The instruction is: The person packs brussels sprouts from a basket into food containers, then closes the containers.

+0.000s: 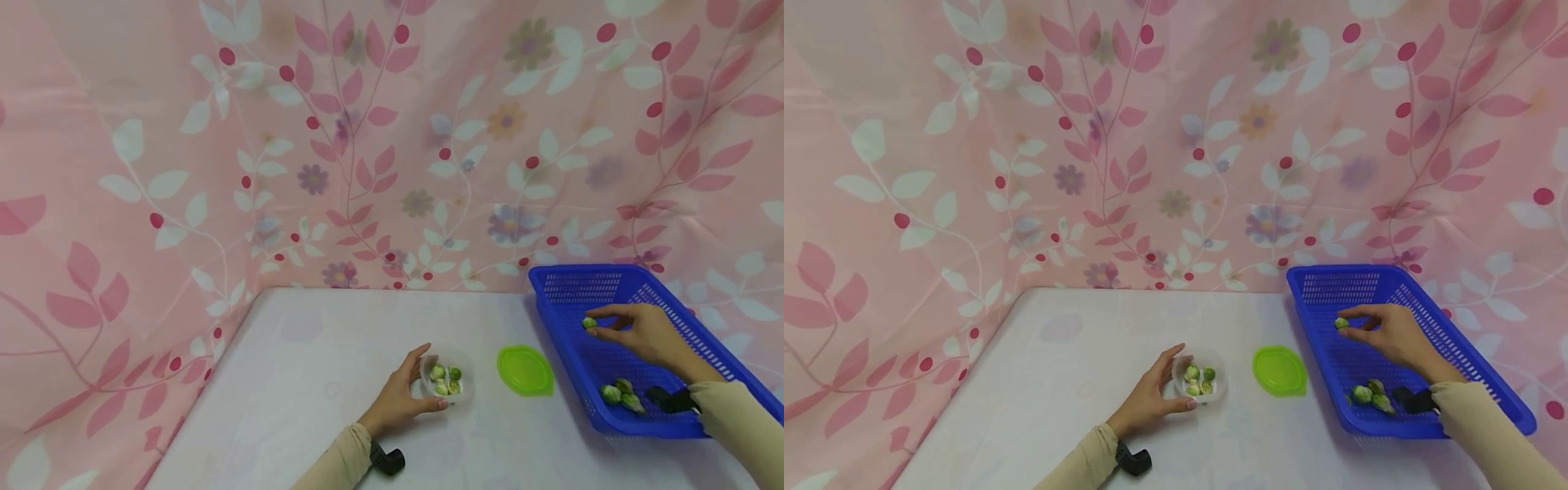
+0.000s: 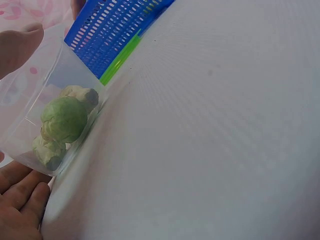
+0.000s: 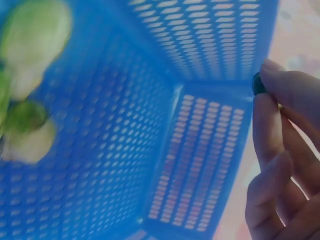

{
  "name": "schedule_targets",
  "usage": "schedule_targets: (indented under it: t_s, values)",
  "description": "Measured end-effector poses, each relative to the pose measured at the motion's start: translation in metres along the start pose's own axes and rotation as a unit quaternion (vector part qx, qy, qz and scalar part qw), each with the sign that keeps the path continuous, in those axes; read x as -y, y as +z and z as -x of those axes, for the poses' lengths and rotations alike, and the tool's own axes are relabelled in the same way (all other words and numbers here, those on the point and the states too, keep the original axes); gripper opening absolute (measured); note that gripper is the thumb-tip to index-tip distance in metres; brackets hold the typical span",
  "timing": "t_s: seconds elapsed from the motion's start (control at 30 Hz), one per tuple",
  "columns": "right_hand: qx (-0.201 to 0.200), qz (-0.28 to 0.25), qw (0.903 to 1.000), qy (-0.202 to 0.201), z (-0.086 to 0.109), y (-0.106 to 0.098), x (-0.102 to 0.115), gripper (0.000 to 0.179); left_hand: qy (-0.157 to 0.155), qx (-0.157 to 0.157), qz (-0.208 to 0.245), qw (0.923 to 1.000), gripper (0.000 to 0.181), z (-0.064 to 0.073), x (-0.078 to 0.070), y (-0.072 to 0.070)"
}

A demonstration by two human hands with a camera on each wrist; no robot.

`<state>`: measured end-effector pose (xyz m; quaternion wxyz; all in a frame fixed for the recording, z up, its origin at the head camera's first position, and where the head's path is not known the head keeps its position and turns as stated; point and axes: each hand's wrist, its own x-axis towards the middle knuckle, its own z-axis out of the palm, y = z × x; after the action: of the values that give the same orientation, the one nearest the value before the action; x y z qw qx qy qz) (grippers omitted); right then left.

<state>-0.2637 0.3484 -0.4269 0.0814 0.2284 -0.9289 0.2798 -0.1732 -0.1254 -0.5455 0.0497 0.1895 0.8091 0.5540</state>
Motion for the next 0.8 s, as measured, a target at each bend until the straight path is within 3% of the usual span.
schedule_targets:
  t_s: [0.27,0.5,0.8]
  values:
    - [-0.016,-0.063,0.9969,0.044,-0.001,0.0,0.029,0.035,-0.004,0.0,0.0,1.0,0.104,0.002,-0.001,-0.001]
    - [-0.028,-0.106,0.9935,0.028,-0.004,0.004,0.061,0.032,-0.007,-0.004,0.002,1.0,0.104,0.002,-0.003,0.0]
    - [-0.015,-0.148,0.9887,0.023,-0.005,0.016,0.091,0.033,-0.011,-0.005,0.004,0.9999,0.104,0.002,-0.005,0.0]
